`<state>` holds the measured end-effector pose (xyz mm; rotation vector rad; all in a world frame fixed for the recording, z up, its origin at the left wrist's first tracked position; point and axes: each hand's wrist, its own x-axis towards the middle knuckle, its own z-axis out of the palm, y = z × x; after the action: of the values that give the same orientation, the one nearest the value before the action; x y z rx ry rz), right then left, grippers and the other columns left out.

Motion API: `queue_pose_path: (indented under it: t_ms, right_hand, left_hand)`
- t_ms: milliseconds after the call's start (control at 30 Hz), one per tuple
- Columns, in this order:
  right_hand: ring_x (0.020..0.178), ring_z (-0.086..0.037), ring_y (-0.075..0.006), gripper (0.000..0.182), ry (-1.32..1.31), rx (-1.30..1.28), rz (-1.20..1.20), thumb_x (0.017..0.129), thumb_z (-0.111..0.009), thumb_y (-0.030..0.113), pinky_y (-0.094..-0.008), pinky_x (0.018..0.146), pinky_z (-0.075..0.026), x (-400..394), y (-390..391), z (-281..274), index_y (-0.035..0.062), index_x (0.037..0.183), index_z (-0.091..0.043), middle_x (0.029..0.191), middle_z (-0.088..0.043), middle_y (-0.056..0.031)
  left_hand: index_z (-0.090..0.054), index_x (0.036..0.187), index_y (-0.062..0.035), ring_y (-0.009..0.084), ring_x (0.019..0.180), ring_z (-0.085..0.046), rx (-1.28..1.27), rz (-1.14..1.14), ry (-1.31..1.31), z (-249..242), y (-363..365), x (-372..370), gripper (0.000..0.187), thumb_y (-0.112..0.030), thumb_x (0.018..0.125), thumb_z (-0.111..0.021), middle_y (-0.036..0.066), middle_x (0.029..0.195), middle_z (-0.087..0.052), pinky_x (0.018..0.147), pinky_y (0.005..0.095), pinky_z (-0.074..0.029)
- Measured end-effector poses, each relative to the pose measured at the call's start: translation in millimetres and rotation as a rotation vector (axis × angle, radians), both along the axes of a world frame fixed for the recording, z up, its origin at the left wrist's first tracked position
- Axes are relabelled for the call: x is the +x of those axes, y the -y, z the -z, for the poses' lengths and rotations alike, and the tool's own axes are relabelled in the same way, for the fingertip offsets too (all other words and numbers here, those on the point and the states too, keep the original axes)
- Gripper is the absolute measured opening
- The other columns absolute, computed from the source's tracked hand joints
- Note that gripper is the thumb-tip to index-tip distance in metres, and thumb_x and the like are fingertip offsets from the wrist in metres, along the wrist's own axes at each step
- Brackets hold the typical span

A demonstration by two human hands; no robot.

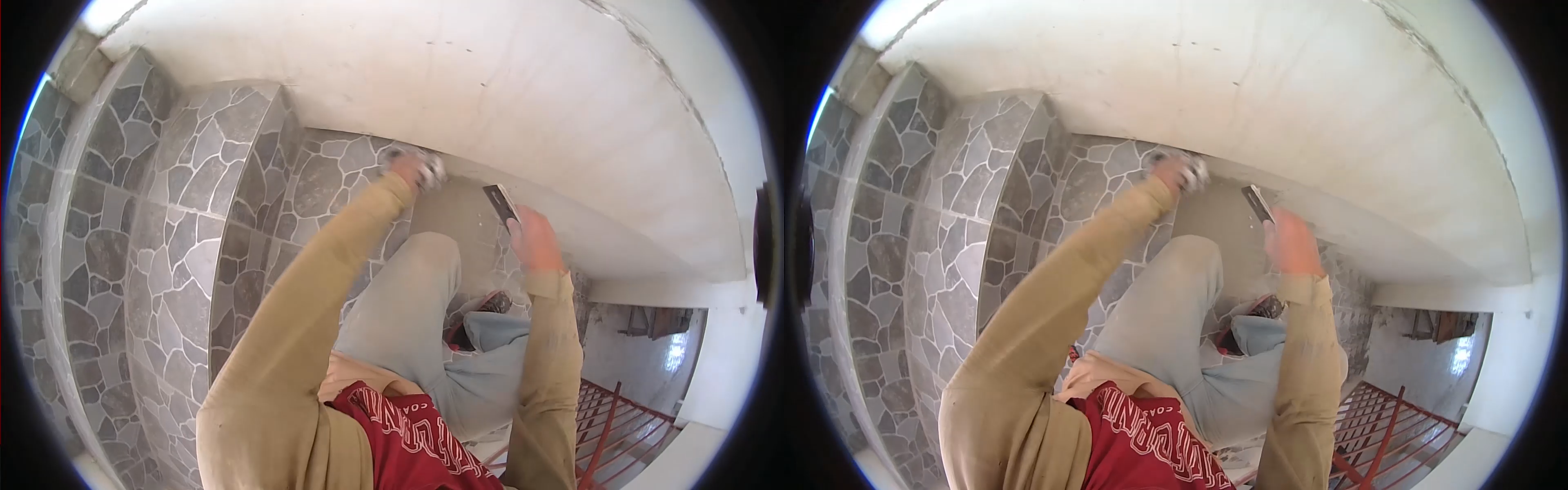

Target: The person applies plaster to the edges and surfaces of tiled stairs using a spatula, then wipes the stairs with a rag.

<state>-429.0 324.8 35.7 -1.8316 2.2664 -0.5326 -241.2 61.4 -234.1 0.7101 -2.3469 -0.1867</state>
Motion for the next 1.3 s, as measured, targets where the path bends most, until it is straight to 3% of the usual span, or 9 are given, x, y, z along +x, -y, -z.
queue_pose_path:
  t_ms: [133, 200, 233, 267, 333, 433, 533, 733, 1300]
  right_hand:
    - [0.093, -0.062, -0.0484, 0.021, 0.007, -0.034, 0.088, 0.092, -0.062, 0.019, -0.055, 0.079, -0.05, -32, -12, 15, 0.0032, 0.106, -0.067, 0.097, -0.068, -0.0251]
    - [0.091, -0.063, -0.0488, 0.021, -0.005, -0.043, 0.216, 0.092, -0.063, 0.02, -0.0554, 0.078, -0.05, -50, -41, 8, 0.0022, 0.103, -0.068, 0.093, -0.068, -0.0256]
    - [0.09, -0.063, -0.0491, 0.021, -0.022, -0.033, 0.304, 0.092, -0.064, 0.021, -0.0557, 0.078, -0.05, -46, -50, -6, 0.0014, 0.1, -0.068, 0.091, -0.068, -0.0259]
    - [0.09, -0.063, -0.0491, 0.021, -0.019, -0.009, 0.372, 0.092, -0.064, 0.021, -0.0557, 0.078, -0.05, -43, -58, -14, 0.0014, 0.1, -0.068, 0.091, -0.068, -0.0259]
    - [0.089, -0.063, -0.0484, 0.022, 0.136, -0.071, 0.434, 0.091, -0.066, 0.023, -0.0544, 0.077, -0.051, -43, -72, -18, 0.0016, 0.097, -0.069, 0.09, -0.069, -0.0254]
    - [0.088, -0.067, -0.0458, 0.028, 0.501, -0.094, 0.61, 0.09, -0.068, 0.028, -0.0517, 0.076, -0.051, -63, -78, 21, 0.0001, 0.092, -0.068, 0.087, -0.071, -0.023]
    - [0.084, -0.069, -0.041, 0.035, -0.164, 0.165, 0.609, 0.09, -0.07, 0.032, -0.0492, 0.075, -0.051, -66, -97, 143, -0.003, 0.092, -0.07, 0.086, -0.072, -0.0212]
    - [0.08, -0.066, -0.0384, 0.045, 0.509, 0.019, 1.055, 0.089, -0.072, 0.035, -0.0469, 0.076, -0.05, -100, -123, 310, -0.0099, 0.096, -0.07, 0.09, -0.071, -0.0268]
    - [0.079, -0.068, -0.0404, 0.042, 0.626, 0.269, 0.527, 0.092, -0.067, 0.033, -0.0468, 0.074, -0.05, -167, -175, 312, -0.0086, 0.096, -0.069, 0.086, -0.07, -0.0258]
  left_hand:
    - [-0.071, 0.115, -0.0073, 0.0281, 0.096, -0.068, 0.963, 0.112, -0.321, -50, -81, -15, 0.026, -0.015, 0.092, -0.06, 0.016, 0.103, -0.073, 0.09, 0.0426, -0.051]
    - [-0.067, 0.12, -0.0019, 0.0202, 0.093, -0.063, 0.675, -0.077, -0.508, -64, -96, 22, 0.028, -0.011, 0.096, -0.054, 0.008, 0.104, -0.07, 0.087, 0.0387, -0.051]
    - [-0.064, 0.125, -0.0009, 0.0305, 0.103, -0.064, 1.123, -0.145, -0.746, -94, -103, 44, 0.033, -0.007, 0.096, -0.052, 0.015, 0.115, -0.068, 0.092, 0.0414, -0.051]
    - [-0.061, 0.133, -0.0043, 0.0396, 0.119, -0.058, 1.189, -0.132, -0.955, -1, -72, 72, 0.038, -0.007, 0.096, -0.051, 0.018, 0.126, -0.065, 0.101, 0.048, -0.046]
    - [-0.058, 0.138, -0.0088, 0.0406, 0.136, -0.046, 0.456, -0.383, -0.061, -11, -108, 117, 0.043, -0.012, 0.096, -0.055, 0.015, 0.142, -0.057, 0.112, 0.0555, -0.035]
    - [-0.053, 0.144, -0.0121, 0.04, 0.147, -0.033, 0.362, -0.53, 0.108, -31, -148, 95, 0.048, -0.018, 0.096, -0.056, 0.013, 0.156, -0.044, 0.118, 0.0623, -0.022]
    - [-0.051, 0.145, -0.0142, 0.0383, 0.15, -0.028, 0.361, -0.58, 0.146, -40, -149, 80, 0.049, -0.021, 0.096, -0.055, 0.012, 0.159, -0.039, 0.119, 0.0624, -0.017]
    - [-0.05, 0.144, -0.0093, 0.0423, 0.143, -0.035, 0.2, -0.536, 0.265, -39, -140, 83, 0.053, -0.018, 0.092, -0.056, 0.022, 0.153, -0.042, 0.116, 0.0597, -0.025]
    - [-0.054, 0.139, -0.0049, 0.0434, 0.129, -0.048, 0.091, -0.579, 0.295, -55, -142, 55, 0.049, -0.016, 0.091, -0.053, 0.024, 0.142, -0.051, 0.11, 0.0519, -0.036]
